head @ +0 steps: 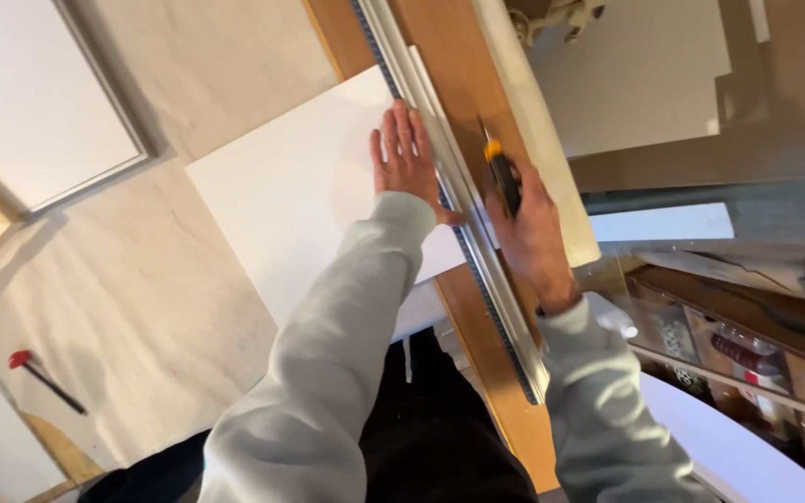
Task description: Cut a foam core or mat board to size using a utility knife and straight edge to fit inside a picture frame.
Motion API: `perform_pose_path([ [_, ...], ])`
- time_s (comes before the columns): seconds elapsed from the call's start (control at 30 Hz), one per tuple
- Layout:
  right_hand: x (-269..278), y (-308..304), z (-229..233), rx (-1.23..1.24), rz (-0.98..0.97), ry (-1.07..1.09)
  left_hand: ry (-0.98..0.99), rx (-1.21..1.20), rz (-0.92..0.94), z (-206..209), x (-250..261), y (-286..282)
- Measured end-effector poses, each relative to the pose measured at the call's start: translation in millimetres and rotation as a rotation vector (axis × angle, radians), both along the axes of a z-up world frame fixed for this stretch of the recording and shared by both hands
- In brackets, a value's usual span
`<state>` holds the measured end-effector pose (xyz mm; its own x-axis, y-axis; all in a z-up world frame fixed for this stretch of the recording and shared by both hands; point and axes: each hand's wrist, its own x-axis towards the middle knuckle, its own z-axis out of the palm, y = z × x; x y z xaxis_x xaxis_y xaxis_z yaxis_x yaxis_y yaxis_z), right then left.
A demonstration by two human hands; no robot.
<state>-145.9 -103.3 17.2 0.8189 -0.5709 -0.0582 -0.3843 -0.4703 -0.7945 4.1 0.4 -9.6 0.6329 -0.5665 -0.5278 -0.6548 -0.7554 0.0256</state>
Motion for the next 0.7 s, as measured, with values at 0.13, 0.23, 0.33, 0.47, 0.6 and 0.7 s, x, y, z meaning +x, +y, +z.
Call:
perform_pose_path([
  [0.13, 58.1, 3.4, 13.7, -0.174, 0.084, 0.068, 0.009, -0.008, 0.01, -2.5, -13.0, 4.9],
  [0.23, 97.0, -4.2, 17.9, -0.309, 0.161, 0.14, -0.01, -0.005, 0.014, -3.6, -8.1, 1.1],
  [0.33, 116.6, -6.7, 6.6, -0.357, 0.236, 0.083, 0.007, 0.003, 0.029, -3.8, -9.1, 1.5],
  [0.47, 129.8, -6.5, 3.5, -0.357, 0.289, 0.041, 0.012, -0.009, 0.037, -0.8, -8.0, 1.8],
  [0.6, 132.7, 1.2, 24.0, -0.327, 0.3, 0.188, 0.033, -0.003, 0.032, 1.2, -6.1, 0.3],
  [0.7, 116.4, 3.6, 27.8, -0.328, 0.317, 0.226, 0.04, 0.009, 0.028, -1.5, -8.8, 0.4],
])
